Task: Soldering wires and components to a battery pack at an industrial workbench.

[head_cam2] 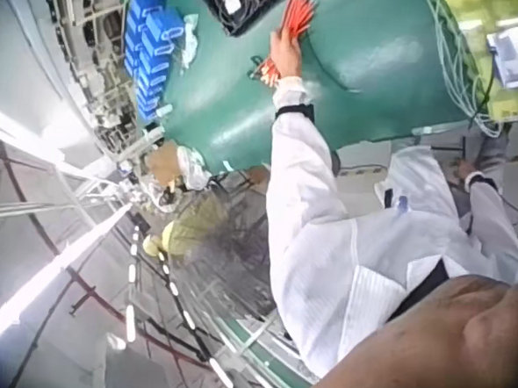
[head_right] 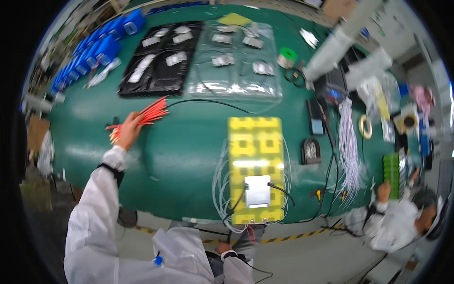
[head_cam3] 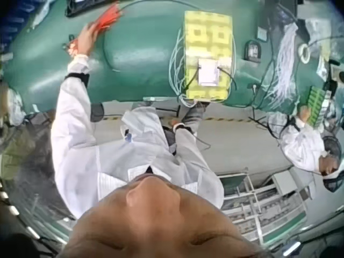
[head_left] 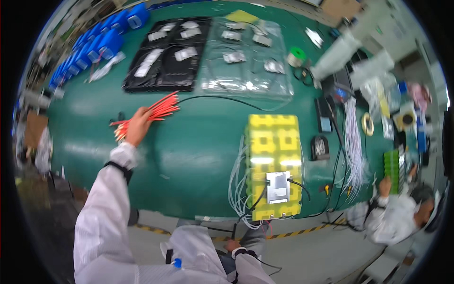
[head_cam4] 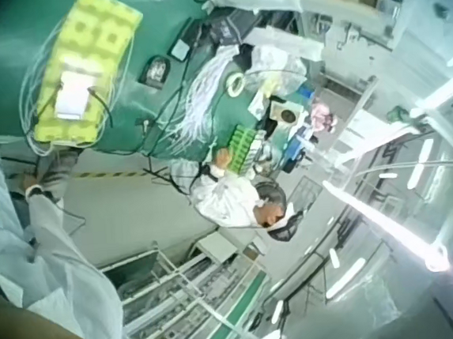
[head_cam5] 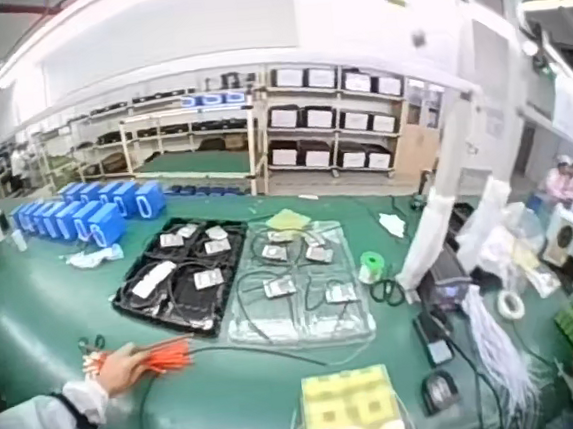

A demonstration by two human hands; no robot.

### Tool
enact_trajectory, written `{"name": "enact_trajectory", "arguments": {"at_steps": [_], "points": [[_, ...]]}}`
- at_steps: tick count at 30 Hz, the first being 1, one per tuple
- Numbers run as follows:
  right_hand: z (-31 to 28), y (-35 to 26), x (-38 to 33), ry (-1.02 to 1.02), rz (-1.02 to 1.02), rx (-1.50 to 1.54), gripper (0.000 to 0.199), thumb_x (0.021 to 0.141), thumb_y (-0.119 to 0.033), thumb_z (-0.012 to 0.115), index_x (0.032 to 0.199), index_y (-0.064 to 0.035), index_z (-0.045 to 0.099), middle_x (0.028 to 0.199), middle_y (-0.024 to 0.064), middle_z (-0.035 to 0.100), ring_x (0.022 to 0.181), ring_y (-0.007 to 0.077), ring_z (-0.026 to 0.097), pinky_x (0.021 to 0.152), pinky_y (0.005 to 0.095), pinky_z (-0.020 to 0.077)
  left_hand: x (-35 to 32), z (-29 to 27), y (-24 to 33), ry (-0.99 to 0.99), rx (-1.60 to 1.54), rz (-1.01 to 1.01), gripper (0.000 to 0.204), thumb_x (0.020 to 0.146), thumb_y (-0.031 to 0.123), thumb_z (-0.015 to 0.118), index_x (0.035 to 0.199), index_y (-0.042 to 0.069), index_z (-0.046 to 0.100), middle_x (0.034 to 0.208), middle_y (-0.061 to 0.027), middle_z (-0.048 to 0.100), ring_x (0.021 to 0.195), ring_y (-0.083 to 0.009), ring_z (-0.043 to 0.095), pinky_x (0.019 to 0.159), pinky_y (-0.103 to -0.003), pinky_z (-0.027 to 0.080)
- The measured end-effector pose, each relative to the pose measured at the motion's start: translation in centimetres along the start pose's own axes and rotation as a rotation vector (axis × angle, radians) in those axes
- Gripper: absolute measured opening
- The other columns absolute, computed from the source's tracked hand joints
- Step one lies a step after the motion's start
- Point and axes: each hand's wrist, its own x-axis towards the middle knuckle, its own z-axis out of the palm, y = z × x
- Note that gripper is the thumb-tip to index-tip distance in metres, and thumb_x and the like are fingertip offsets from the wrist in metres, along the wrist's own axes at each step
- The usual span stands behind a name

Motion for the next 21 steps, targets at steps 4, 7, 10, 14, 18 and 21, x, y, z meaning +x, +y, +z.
{"name": "enact_trajectory", "arguments": {"at_steps": [4,7,10,14,18,21], "points": [[7.3,-0.7,5.7,-0.089,-0.03,0.08,0.06,0.079,-0.03,0.063,0.133,-0.0074,0.047,0.123,0.0227,0.059,0.107,0.0371,0.06,0.09,0.0455,0.0494,-0.8,-1.3,-0.6,-0.038,0.113,-0.014,0.013,0.081,0.003,0.068,0.093,0.001,0.066,0.099,-0.0124,0.063,0.092,-0.0311,0.062,0.081,-0.037,0.049],[11.1,-0.3,8.5,-0.208,-0.115,0.07,0.055,0.078,-0.03,0.063,0.127,-0.0079,0.052,0.12,0.0217,0.06,0.106,0.0355,0.06,0.088,0.0451,0.0497,-2.2,-4.5,-4.9,0.064,0.104,-0.069,0.018,0.091,0.0,0.057,0.108,0.001,0.064,0.109,-0.0107,0.064,0.1,-0.0224,0.062,0.089,-0.03,0.047],[13.9,1.4,9.7,-0.269,-0.177,0.096,0.05,0.078,-0.03,0.064,0.122,-0.0084,0.056,0.117,0.0208,0.062,0.105,0.0338,0.061,0.087,0.0447,0.0499,-0.1,-6.5,-1.3,0.119,0.031,-0.225,0.023,0.098,0.003,0.049,0.119,0.001,0.059,0.113,-0.0078,0.062,0.101,-0.0193,0.06,0.089,-0.03,0.046],[16.9,2.9,11.9,-0.34,-0.284,0.076,0.043,0.077,-0.029,0.065,0.115,-0.0091,0.061,0.113,0.0195,0.063,0.103,0.0316,0.062,0.086,0.0441,0.0502,1.9,-10.4,4.6,0.371,0.078,-0.104,0.027,0.101,0.006,0.043,0.123,0.0,0.058,0.11,-0.0075,0.06,0.102,-0.0161,0.056,0.09,-0.027,0.042],[19.2,6.0,16.4,-0.338,-0.459,0.025,0.037,0.077,-0.029,0.065,0.108,-0.0098,0.067,0.109,0.0182,0.065,0.102,0.0294,0.063,0.084,0.0435,0.0505,2.5,-13.2,16.3,0.229,0.093,0.013,0.025,0.101,0.006,0.042,0.119,-0.003,0.058,0.108,-0.0089,0.059,0.101,-0.0156,0.054,0.092,-0.026,0.038],[13.5,5.3,17.6,-0.259,-0.423,0.005,0.033,0.072,-0.03,0.066,0.098,-0.0089,0.071,0.102,0.0159,0.068,0.095,0.0292,0.065,0.081,0.0425,0.0513,1.2,-13.5,22.1,0.072,0.121,-0.001,0.021,0.097,0.004,0.045,0.109,-0.003,0.062,0.099,-0.0088,0.061,0.083,-0.0163,0.055,0.075,-0.028,0.04]]}}
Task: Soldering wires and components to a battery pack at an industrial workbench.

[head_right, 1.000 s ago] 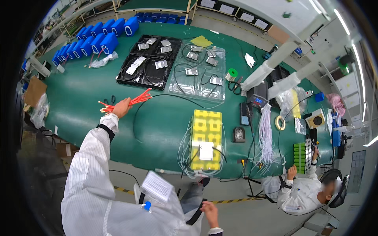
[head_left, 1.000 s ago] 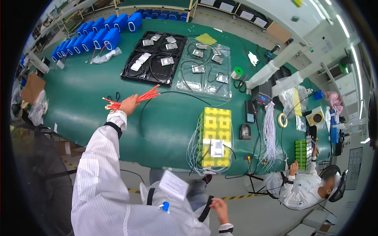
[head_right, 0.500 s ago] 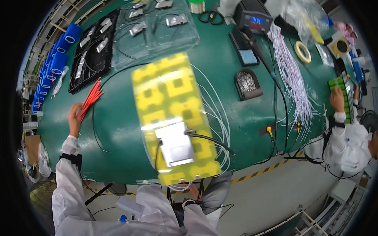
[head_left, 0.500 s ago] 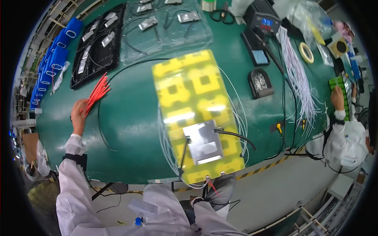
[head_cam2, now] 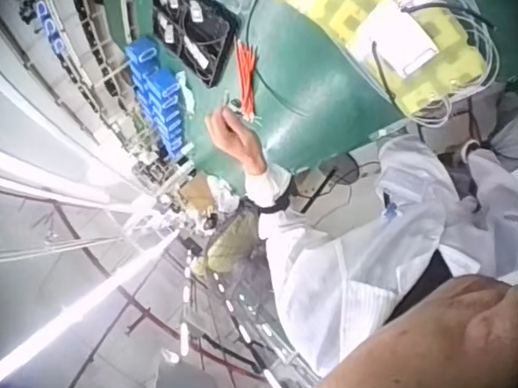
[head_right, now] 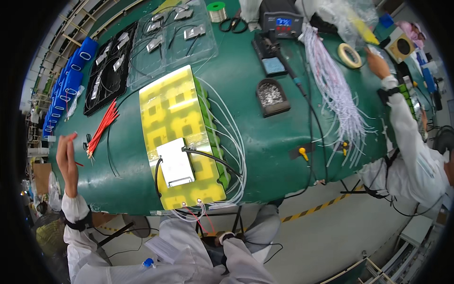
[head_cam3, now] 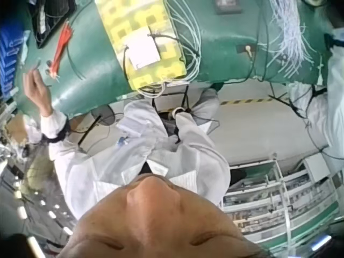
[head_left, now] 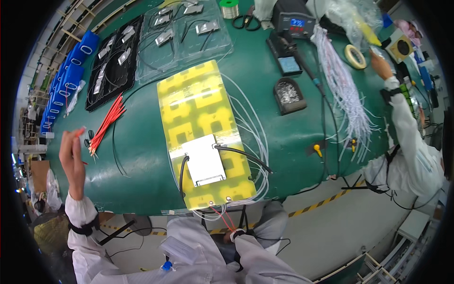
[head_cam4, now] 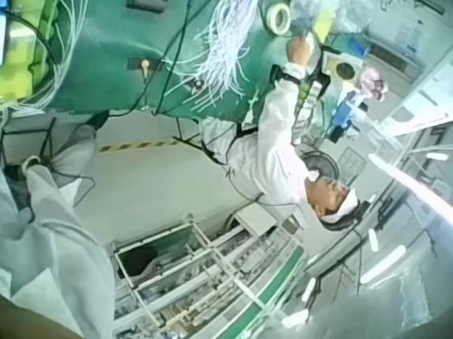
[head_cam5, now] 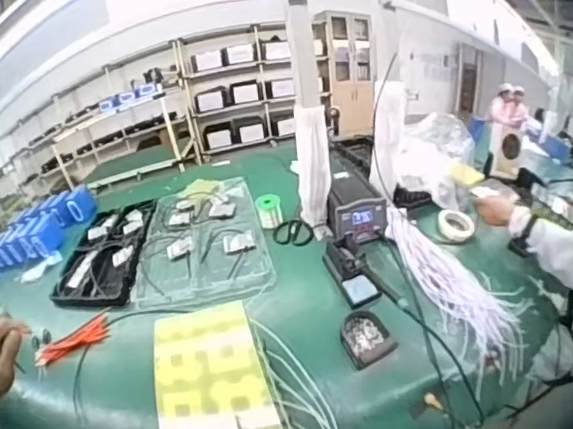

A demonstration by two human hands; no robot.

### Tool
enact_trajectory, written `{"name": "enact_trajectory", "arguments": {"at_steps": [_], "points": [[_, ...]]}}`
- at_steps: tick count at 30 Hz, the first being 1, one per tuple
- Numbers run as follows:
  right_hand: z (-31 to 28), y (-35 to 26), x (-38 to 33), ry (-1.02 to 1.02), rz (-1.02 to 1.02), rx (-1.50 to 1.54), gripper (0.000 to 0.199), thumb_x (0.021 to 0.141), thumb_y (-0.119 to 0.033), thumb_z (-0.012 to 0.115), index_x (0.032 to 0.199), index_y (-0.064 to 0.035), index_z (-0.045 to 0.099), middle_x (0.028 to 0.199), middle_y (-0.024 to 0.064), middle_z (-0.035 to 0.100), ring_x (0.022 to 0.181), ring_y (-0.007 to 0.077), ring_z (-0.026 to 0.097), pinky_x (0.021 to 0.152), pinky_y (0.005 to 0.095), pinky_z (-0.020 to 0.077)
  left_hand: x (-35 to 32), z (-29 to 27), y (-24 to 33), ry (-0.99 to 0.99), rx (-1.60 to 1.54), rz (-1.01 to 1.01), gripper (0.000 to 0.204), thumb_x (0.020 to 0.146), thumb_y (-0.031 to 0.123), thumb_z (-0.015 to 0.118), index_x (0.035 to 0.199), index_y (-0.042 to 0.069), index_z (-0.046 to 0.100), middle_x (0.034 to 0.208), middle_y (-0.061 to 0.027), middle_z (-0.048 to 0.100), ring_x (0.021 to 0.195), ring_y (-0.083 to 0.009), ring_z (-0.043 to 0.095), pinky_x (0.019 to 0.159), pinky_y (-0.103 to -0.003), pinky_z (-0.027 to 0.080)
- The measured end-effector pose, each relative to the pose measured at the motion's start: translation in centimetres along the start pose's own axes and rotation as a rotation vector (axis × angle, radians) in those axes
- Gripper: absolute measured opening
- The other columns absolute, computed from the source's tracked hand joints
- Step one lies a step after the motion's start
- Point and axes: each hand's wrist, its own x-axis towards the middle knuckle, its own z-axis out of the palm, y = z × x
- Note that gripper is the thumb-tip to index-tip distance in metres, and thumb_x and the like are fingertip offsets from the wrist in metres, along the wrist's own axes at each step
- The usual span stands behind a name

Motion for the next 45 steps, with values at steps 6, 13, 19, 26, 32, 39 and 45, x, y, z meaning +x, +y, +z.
{"name": "enact_trajectory", "arguments": {"at_steps": [6,13,19,26,32,39,45], "points": [[-21.5,-7.8,-17.4,0.323,0.035,0.081,0.046,0.068,-0.037,0.062,0.103,-0.0072,0.071,0.107,0.0173,0.069,0.098,0.0323,0.066,0.084,0.0417,0.0505,-3.4,2.3,7.7,-0.167,-0.215,0.219,0.017,0.089,-0.004,0.05,0.101,-0.003,0.062,0.082,-0.011,0.054,0.067,-0.0205,0.047,0.061,-0.031,0.036],[-26.8,-6.5,-21.2,0.467,0.012,-0.091,0.044,0.09,-0.042,0.051,0.11,-0.0071,0.068,0.109,0.0183,0.068,0.102,0.0368,0.063,0.088,0.044,0.0483,-5.6,1.9,9.5,-0.013,-0.165,0.366,0.007,0.085,-0.006,0.054,0.089,-0.002,0.058,0.077,-0.0128,0.049,0.066,-0.0266,0.047,0.06,-0.034,0.035],[-27.9,-12.1,-44.9,0.701,-0.429,0.634,0.038,0.097,-0.035,0.055,0.089,0.0004,0.068,0.076,0.006,0.068,0.068,0.0131,0.065,0.067,0.0272,0.0521,-7.3,3.0,9.4,0.161,-0.12,0.412,0.009,0.078,-0.006,0.06,0.085,0.0,0.06,0.072,-0.0101,0.05,0.072,-0.0271,0.046,0.065,-0.036,0.035],[-37.6,-15.7,-50.3,1.394,-1.325,1.46,0.023,0.094,-0.02,0.059,0.111,-0.0054,0.054,0.084,0.0032,0.056,0.075,0.0127,0.055,0.061,0.0227,0.0425,-10.7,2.8,12.3,0.206,-0.263,0.423,0.007,0.078,-0.003,0.062,0.084,0.002,0.062,0.072,-0.0077,0.054,0.071,-0.0253,0.044,0.065,-0.035,0.035],[-47.9,-15.2,-46.8,1.151,-1.535,1.791,0.023,0.089,-0.016,0.067,0.104,-0.0036,0.056,0.099,0.0071,0.056,0.088,0.0187,0.059,0.075,0.0278,0.053,-11.8,2.9,13.1,0.247,-0.319,0.369,0.005,0.076,0.0,0.065,0.081,0.003,0.063,0.069,-0.0068,0.054,0.068,-0.0226,0.044,0.063,-0.033,0.035],[-55.9,-15.8,-45.8,1.523,-1.601,1.625,0.076,0.084,-0.014,0.074,0.141,-0.0314,0.026,0.089,0.0029,0.055,0.068,0.0144,0.058,0.062,0.029,0.0526,-11.8,3.2,13.1,0.29,-0.327,0.363,0.01,0.072,0.003,0.072,0.078,0.005,0.064,0.063,-0.0035,0.054,0.065,-0.0206,0.045,0.061,-0.033,0.035],[-59.6,-13.1,-49.3,1.884,-1.229,1.362,0.029,0.082,-0.008,0.072,0.103,-0.0062,0.053,0.077,0.0081,0.061,0.056,0.0171,0.06,0.048,0.0263,0.0515,-11.2,5.5,14.1,0.239,-0.457,0.361,0.014,0.072,0.005,0.076,0.076,0.005,0.062,0.064,-0.0034,0.055,0.063,-0.02,0.045,0.059,-0.032,0.035]]}}
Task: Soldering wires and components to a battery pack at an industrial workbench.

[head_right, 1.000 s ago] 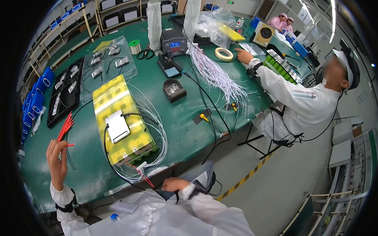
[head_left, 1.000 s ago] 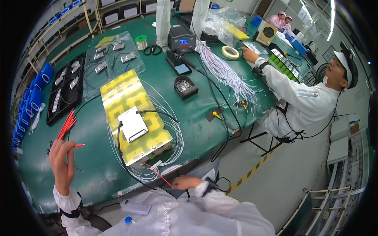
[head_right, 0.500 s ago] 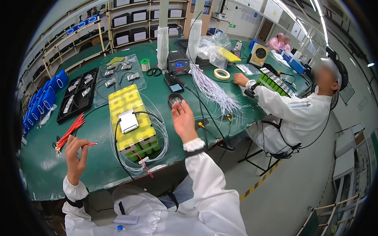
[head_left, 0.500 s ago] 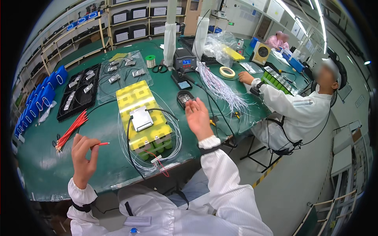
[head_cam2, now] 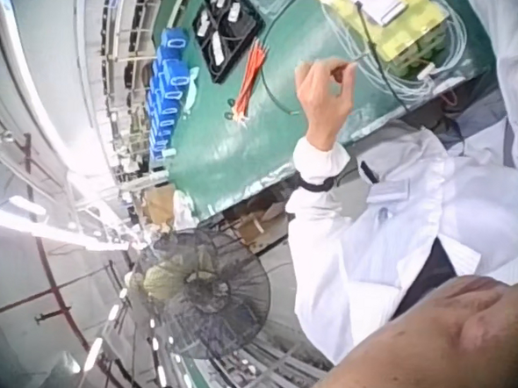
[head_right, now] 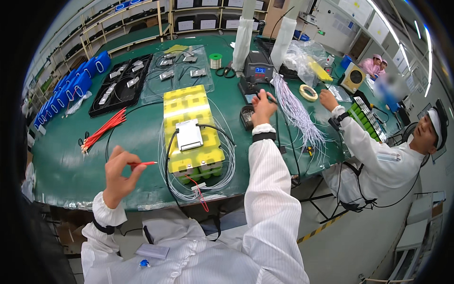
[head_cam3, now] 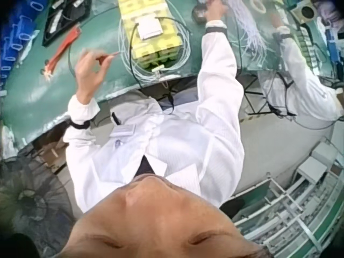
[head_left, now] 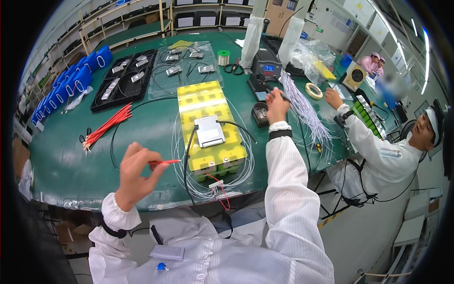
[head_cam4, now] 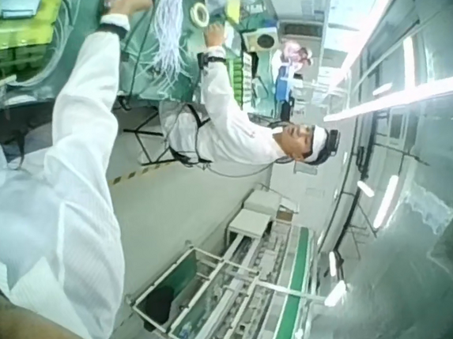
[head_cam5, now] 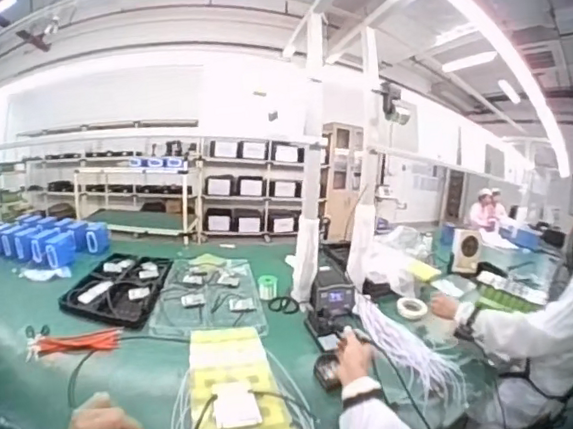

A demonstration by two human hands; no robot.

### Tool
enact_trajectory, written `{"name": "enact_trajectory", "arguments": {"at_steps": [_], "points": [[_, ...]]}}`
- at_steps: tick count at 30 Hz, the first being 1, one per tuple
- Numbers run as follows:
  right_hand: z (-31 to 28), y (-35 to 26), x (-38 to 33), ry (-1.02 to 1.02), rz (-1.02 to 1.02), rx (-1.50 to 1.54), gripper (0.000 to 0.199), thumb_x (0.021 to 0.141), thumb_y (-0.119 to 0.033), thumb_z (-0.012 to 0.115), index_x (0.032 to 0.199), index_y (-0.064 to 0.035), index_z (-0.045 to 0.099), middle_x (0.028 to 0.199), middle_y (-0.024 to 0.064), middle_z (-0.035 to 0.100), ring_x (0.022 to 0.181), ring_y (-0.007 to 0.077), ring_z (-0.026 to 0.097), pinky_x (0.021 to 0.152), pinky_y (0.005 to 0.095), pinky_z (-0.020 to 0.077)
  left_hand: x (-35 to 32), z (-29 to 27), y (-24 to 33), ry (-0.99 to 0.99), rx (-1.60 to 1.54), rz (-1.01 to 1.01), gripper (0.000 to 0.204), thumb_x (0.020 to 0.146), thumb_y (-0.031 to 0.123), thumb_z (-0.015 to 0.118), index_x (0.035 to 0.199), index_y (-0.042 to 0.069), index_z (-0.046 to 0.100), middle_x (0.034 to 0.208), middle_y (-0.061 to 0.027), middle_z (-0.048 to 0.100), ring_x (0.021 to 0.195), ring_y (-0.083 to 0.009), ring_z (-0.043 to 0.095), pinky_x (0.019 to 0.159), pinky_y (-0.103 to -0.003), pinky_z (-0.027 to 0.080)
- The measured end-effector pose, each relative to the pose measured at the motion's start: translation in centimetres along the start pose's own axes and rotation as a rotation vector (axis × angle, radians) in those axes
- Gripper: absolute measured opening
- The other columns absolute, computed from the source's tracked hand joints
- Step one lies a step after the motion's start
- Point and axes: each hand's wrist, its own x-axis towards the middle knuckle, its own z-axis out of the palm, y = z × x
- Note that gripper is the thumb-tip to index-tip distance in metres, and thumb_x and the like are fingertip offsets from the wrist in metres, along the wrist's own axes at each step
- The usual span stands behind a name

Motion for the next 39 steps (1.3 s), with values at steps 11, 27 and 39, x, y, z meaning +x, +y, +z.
{"name": "enact_trajectory", "arguments": {"at_steps": [11,27,39], "points": [[-1.0,-14.5,-16.4,-0.14,-0.413,-0.282,0.035,0.091,-0.014,0.048,0.12,0.0046,0.051,0.071,0.01,0.06,0.068,0.0229,0.067,0.054,0.0283,0.0503,2.3,5.6,-1.6,-0.133,-0.195,0.199,0.016,0.072,0.01,0.076,0.074,0.01,0.06,0.064,0.0004,0.053,0.061,-0.0181,0.044,0.056,-0.034,0.031],[-0.7,-14.0,-34.9,-0.324,-0.72,-0.868,0.03,0.082,-0.016,0.072,0.093,0.0004,0.05,0.067,0.0081,0.057,0.05,0.0098,0.047,0.047,0.0232,0.0379,1.3,7.4,-3.6,0.012,-0.155,0.418,0.019,0.065,0.01,0.077,0.079,0.013,0.065,0.064,0.0033,0.047,0.061,-0.0159,0.042,0.055,-0.031,0.033],[1.5,-12.6,-34.5,-0.6,-0.729,-1.125,0.017,0.076,-0.009,0.071,0.085,-0.0018,0.059,0.06,0.0077,0.059,0.045,0.0179,0.052,0.044,0.0277,0.0414,0.5,7.9,-3.7,0.043,-0.133,0.418,0.022,0.062,0.008,0.079,0.079,0.012,0.066,0.063,0.0054,0.049,0.06,-0.0145,0.044,0.058,-0.03,0.035]]}}
